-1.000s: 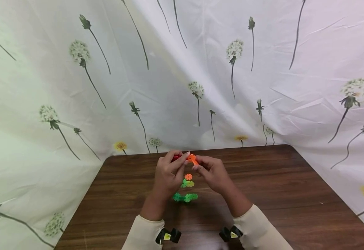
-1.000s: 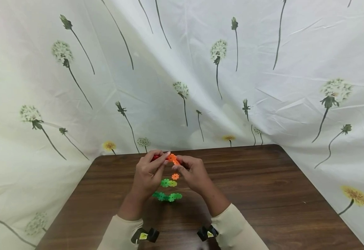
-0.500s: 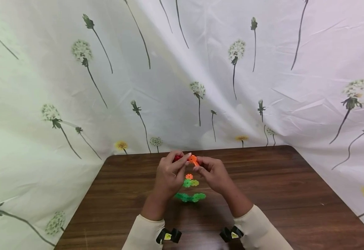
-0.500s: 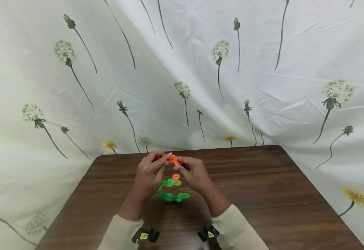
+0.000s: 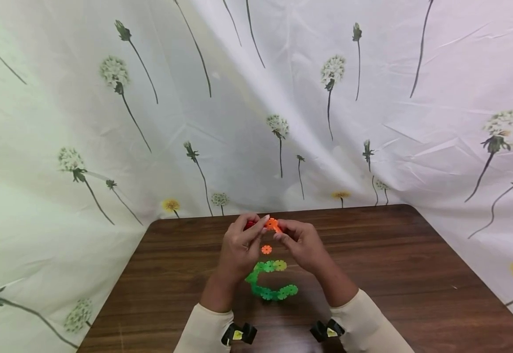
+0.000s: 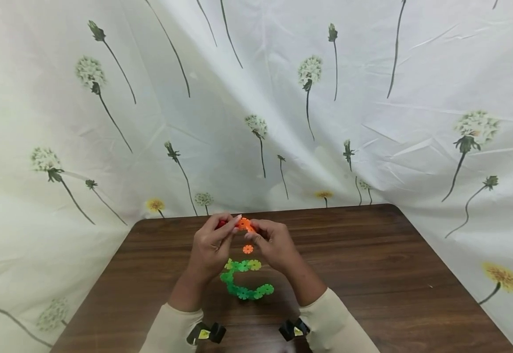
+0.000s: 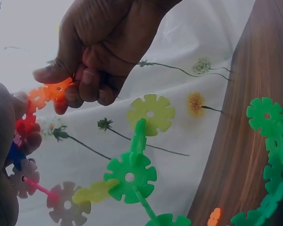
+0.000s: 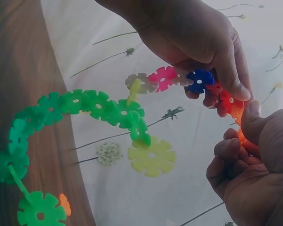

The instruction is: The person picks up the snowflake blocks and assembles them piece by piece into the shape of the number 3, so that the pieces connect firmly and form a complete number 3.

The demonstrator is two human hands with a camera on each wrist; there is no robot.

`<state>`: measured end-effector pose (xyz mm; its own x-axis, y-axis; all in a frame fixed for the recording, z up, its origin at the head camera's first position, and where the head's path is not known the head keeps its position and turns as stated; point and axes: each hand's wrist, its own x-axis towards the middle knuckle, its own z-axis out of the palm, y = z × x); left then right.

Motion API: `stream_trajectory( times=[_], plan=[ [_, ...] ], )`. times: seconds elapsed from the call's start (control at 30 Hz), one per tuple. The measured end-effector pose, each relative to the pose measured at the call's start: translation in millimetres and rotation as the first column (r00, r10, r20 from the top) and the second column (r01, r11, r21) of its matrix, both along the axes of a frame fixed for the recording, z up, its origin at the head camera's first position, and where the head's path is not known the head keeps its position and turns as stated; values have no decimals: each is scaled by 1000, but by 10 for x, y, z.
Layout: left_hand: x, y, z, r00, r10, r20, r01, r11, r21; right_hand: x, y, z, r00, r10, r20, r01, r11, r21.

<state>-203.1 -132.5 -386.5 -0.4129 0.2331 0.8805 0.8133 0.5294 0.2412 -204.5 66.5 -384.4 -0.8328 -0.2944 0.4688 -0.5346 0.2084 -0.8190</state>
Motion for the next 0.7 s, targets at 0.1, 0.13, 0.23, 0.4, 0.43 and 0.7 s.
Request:
stream_trajectory(
  times=[0.1, 0.13, 0.23, 0.4, 0.43, 0.7],
  plan=[
    [11, 9, 1, 1000, -1, 8, 1, 1000, -6, 5, 6, 2, 1000, -7, -5, 7, 1000, -1],
    [12, 10, 1, 1000, -1, 9, 1, 1000, -8, 5, 7, 2, 1000, -7, -7, 7, 1000, -1],
    [13, 13, -4, 1000, -12, 16, 12, 1000, -11, 2, 11, -3, 1000, -7, -12, 7, 1000, -2],
    [0, 3, -3, 999, -44, 22, 44, 999, -2, -2, 12, -5, 999, 2, -32, -2, 1000, -4],
    [-3, -1, 1, 999, -46, 20, 46, 999, 3, -3, 10, -3, 999, 7, -34, -7, 1000, -6],
    [9, -19, 39, 1000, 12, 27, -13, 1000, 19, -33, -28, -9, 1000, 24, -4, -24, 999, -29]
  ],
)
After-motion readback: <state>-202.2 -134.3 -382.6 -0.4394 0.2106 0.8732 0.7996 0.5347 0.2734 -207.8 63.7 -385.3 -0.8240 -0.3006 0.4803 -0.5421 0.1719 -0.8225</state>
